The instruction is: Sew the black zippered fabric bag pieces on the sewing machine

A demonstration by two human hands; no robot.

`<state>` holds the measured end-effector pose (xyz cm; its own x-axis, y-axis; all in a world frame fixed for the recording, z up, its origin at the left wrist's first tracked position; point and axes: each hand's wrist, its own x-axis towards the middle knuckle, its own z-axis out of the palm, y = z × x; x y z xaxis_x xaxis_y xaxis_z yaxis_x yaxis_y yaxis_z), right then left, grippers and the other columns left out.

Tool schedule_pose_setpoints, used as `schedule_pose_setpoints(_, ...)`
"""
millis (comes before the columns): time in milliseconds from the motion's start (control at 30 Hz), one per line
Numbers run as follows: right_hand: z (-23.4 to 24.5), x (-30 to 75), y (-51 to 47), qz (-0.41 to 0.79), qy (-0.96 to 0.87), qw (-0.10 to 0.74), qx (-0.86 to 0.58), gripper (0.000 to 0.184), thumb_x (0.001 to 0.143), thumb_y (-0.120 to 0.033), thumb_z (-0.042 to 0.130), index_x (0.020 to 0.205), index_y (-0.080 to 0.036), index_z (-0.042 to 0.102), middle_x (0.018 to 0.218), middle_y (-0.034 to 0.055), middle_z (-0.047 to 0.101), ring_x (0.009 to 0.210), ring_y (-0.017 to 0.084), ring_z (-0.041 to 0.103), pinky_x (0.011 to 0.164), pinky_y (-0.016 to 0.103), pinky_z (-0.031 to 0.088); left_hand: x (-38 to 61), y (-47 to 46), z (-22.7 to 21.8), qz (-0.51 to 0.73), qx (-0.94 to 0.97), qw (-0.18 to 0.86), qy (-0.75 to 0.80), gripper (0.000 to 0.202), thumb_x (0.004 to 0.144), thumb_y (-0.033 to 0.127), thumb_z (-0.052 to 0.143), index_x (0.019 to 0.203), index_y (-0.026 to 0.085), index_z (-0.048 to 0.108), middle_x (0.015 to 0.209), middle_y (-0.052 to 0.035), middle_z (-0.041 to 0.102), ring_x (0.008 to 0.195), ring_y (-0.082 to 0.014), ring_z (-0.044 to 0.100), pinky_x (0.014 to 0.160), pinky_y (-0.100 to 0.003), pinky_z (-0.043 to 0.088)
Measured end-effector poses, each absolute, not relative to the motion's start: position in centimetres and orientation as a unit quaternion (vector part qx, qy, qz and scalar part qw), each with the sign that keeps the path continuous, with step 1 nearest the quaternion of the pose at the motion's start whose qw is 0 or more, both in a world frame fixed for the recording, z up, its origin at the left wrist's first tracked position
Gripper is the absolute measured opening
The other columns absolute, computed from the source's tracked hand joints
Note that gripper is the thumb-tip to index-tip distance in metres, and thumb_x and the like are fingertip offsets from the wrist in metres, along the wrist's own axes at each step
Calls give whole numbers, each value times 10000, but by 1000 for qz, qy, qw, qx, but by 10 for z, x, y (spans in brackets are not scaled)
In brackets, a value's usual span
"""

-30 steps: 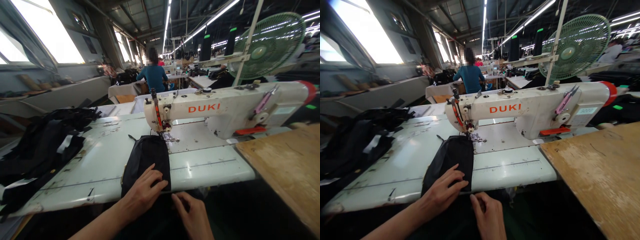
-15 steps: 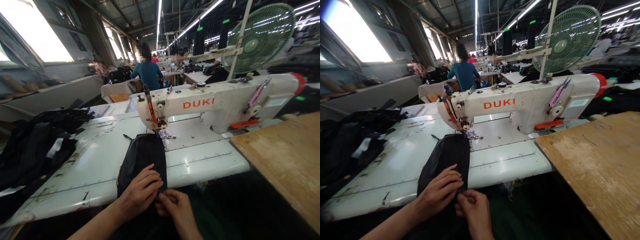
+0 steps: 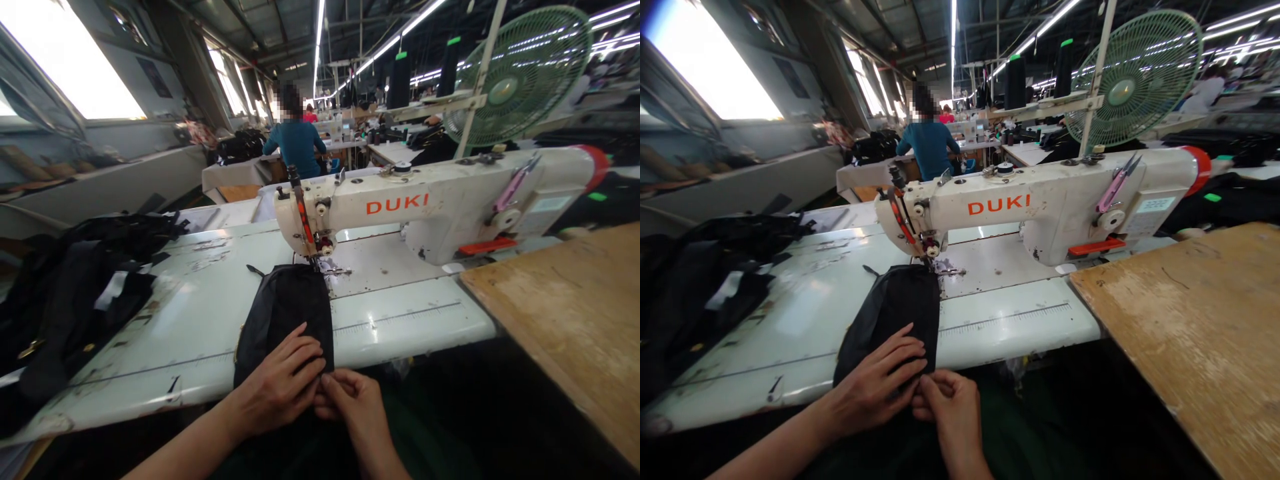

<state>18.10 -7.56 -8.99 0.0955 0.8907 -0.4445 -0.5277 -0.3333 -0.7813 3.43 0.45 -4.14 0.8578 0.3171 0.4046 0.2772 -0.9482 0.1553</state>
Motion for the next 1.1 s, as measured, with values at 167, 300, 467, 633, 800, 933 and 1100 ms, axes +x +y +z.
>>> schedule_pose_setpoints(167,-93,182,-73,631,-187,551,-512,579,545,-610,822,758,-82,719,691,109,723,617,210,706,577,276,584,34,5,-44,195,969,24,153,214,872,86,554,1079,110,607,1089,-122,641,1138,-242,579,1127,-521,375)
schedule_pose_setpoints(300,-98,180,-73,610,-199,564,-520,577,576,-625,798,748,-84,698,641,101,710,548,185,682,516,249,558,33,7,-44,189,969,20,157,143,896,107,553,1029,103,605,1116,-137,624,1165,-240,567,1135,-497,372)
schedule_pose_setpoints(467,-99,178,-74,579,-225,581,-525,555,612,-629,773,756,-103,674,659,82,703,532,166,664,491,234,541,34,8,-41,176,972,15,153,96,928,105,516,934,120,611,1071,-114,627,1129,-218,590,1137,-486,370)
schedule_pose_setpoints(633,-96,179,-73,560,-262,576,-535,497,684,-605,732,774,-120,675,658,63,685,560,187,665,511,265,551,35,7,-41,172,974,17,146,103,923,92,513,952,129,604,964,-74,639,1089,-207,591,1142,-506,353)
schedule_pose_setpoints(800,-92,200,-82,440,-418,546,-578,239,836,-410,663,904,-184,704,806,44,706,682,181,672,636,259,552,33,11,-44,174,975,2,138,144,924,80,479,970,140,602,950,-66,634,1078,-207,579,1130,-522,358)
schedule_pose_setpoints(933,-90,219,-81,154,-637,495,-570,201,924,-237,549,1106,-199,624,978,66,666,858,196,653,766,295,534,34,10,-49,186,972,-7,142,137,920,79,486,943,141,605,936,-56,637,1060,-200,582,1143,-514,336)
schedule_pose_setpoints(1100,-78,226,-64,0,-752,446,-485,242,988,-158,411,1009,-182,650,932,67,662,813,185,604,673,268,506,36,6,-37,177,972,-1,155,147,930,88,481,875,149,602,894,-36,645,991,-167,605,1168,-456,300)
